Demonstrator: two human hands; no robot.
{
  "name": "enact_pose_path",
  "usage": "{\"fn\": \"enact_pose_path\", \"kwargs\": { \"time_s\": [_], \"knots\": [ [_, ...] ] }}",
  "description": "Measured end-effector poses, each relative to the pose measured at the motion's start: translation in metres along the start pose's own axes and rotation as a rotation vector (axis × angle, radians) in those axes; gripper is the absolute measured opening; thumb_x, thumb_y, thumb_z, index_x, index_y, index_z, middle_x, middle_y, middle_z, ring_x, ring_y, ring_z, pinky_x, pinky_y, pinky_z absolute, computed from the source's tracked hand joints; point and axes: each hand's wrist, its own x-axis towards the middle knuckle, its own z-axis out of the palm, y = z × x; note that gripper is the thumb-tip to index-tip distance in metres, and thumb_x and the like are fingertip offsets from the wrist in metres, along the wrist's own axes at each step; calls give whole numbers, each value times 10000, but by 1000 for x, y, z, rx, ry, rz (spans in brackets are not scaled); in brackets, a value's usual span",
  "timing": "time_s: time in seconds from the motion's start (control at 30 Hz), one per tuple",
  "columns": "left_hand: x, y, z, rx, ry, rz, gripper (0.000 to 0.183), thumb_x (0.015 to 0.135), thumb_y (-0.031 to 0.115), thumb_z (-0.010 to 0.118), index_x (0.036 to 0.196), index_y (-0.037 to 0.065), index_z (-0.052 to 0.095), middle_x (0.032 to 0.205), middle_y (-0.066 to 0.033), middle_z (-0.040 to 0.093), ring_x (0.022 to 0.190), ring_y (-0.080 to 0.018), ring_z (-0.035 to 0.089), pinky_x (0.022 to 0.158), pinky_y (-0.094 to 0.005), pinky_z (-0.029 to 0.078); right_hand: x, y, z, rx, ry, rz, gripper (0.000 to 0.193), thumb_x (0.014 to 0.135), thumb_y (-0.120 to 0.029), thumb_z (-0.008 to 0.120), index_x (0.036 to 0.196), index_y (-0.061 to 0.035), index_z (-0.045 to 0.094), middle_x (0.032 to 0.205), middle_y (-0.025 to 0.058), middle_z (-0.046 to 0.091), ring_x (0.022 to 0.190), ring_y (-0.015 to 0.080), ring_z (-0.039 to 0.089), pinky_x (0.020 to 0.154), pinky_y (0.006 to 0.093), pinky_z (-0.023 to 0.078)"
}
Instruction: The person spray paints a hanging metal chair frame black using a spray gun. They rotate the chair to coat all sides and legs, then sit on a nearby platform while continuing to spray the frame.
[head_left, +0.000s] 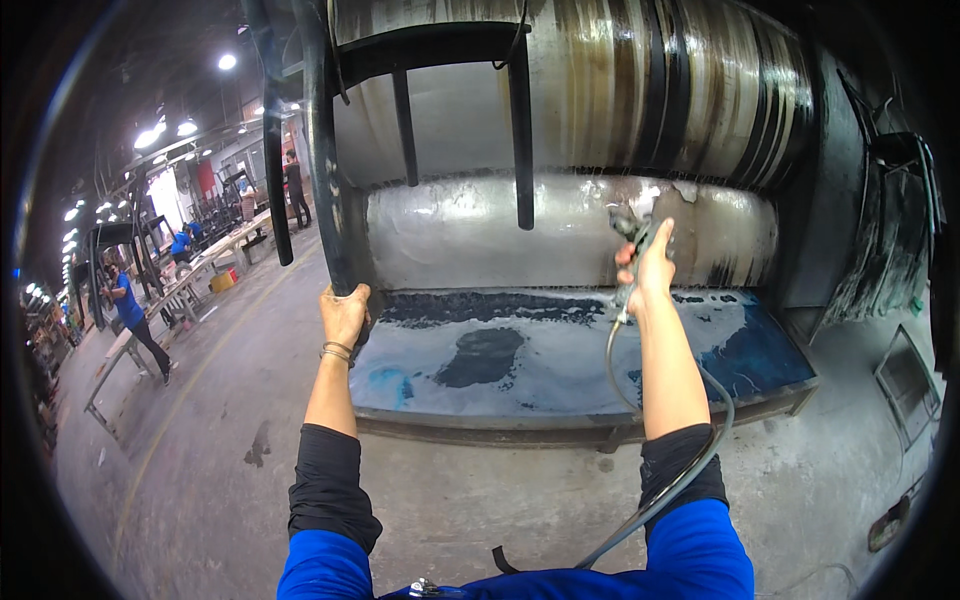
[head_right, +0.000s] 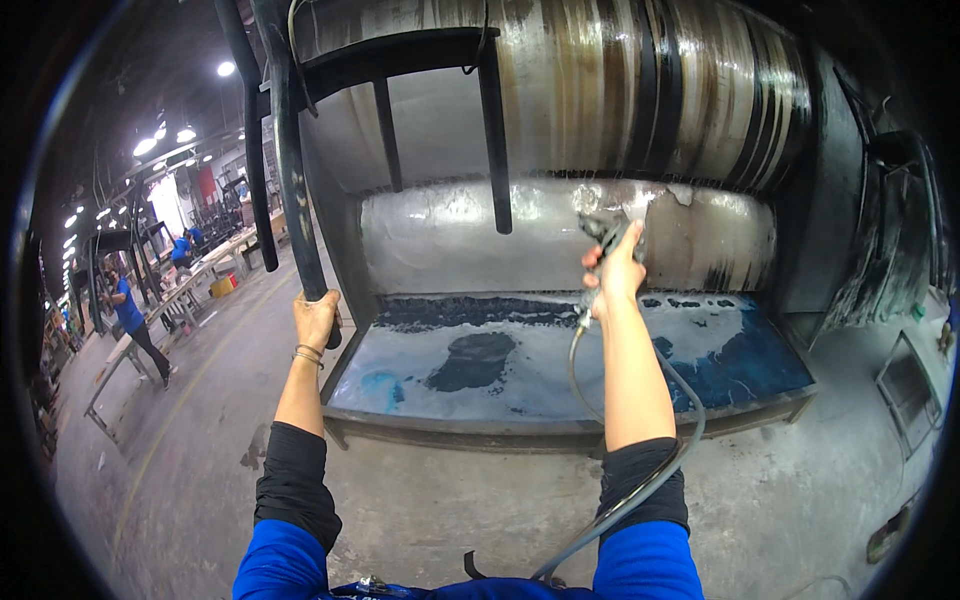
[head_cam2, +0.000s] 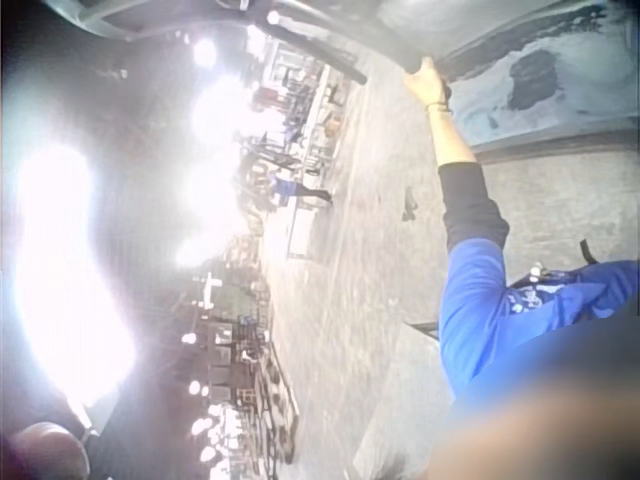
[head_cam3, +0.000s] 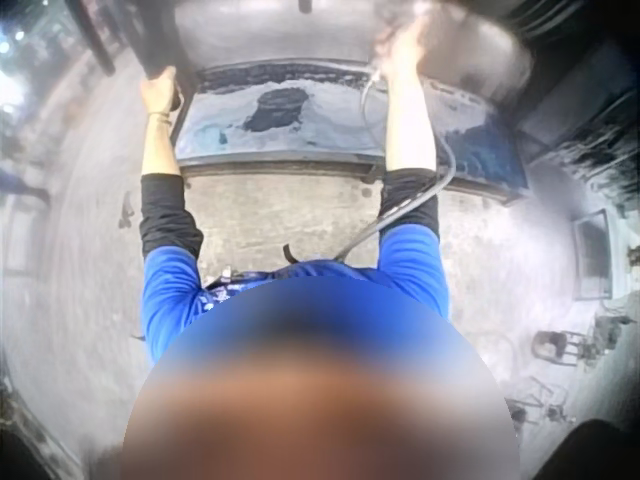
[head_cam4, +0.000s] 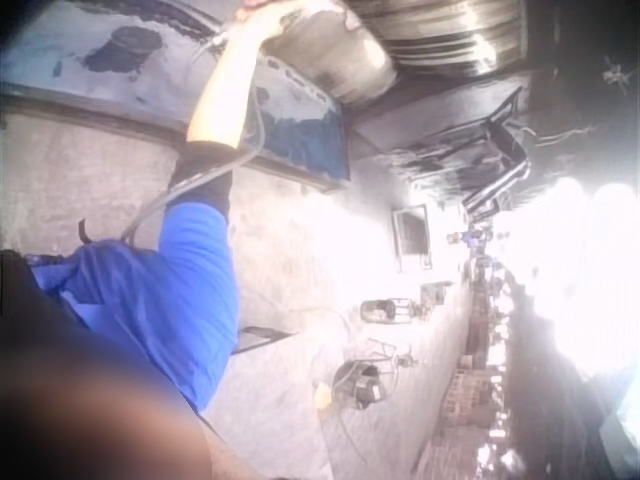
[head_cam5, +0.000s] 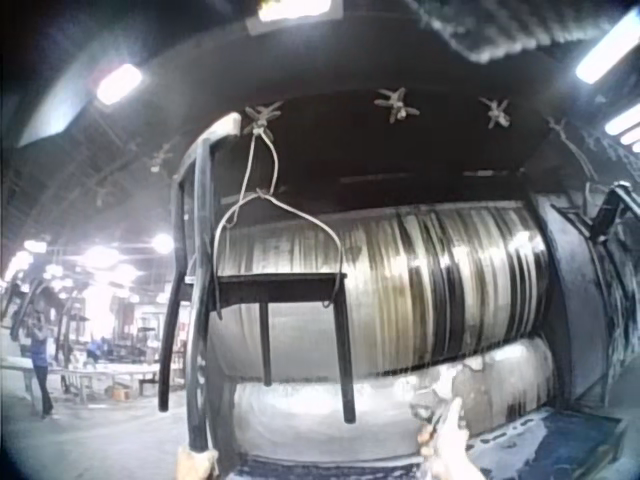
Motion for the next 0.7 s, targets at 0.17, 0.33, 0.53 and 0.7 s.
{"fn": "enact_pose_path", "kwargs": {
  "time_s": [0.17, 0.33, 0.53, 0.7],
  "knots": [
    [2, -5, 0, 12, -16, 26, 130, 823, 96, 682, 760, 8, 609, 584, -39, 607, 449, -140, 573, 447, -308, 445, -7, 18, -19, -162, 52, 45, 706, 973, -765, 487, 922, -67, 583, 689, 18, 557, 563, 116, 558, 421, 253, 305],
    [5, -9, 4, 3, -37, 5, 157, 829, 132, 711, 810, 11, 612, 622, -42, 624, 483, -129, 585, 478, -306, 461, -28, -38, 10, 185, -180, -130, 715, 1006, -751, 414, 931, -52, 547, 726, 36, 560, 617, 112, 566, 414, 229, 300],
    [-30, -23, -14, -55, 139, 153, 621, 857, 246, 816, 1348, 1, 525, 1183, -155, 668, 1065, -252, 651, 934, -385, 532, -84, -41, 12, -272, -495, -782, 686, 1031, -628, 526, 1162, 33, 658, 835, 79, 637, 696, 111, 595, 504, 226, 423],
    [-105, -20, -108, -162, 818, 261, 424, 1021, 121, 590, 1414, 6, 480, 1361, -139, 590, 1256, -251, 580, 1094, -385, 475, -108, -53, 7, -1006, -1617, -977, 678, 779, -440, 863, 1316, -54, 713, 943, 95, 789, 730, 170, 721, 676, 302, 583]
  ]
}}
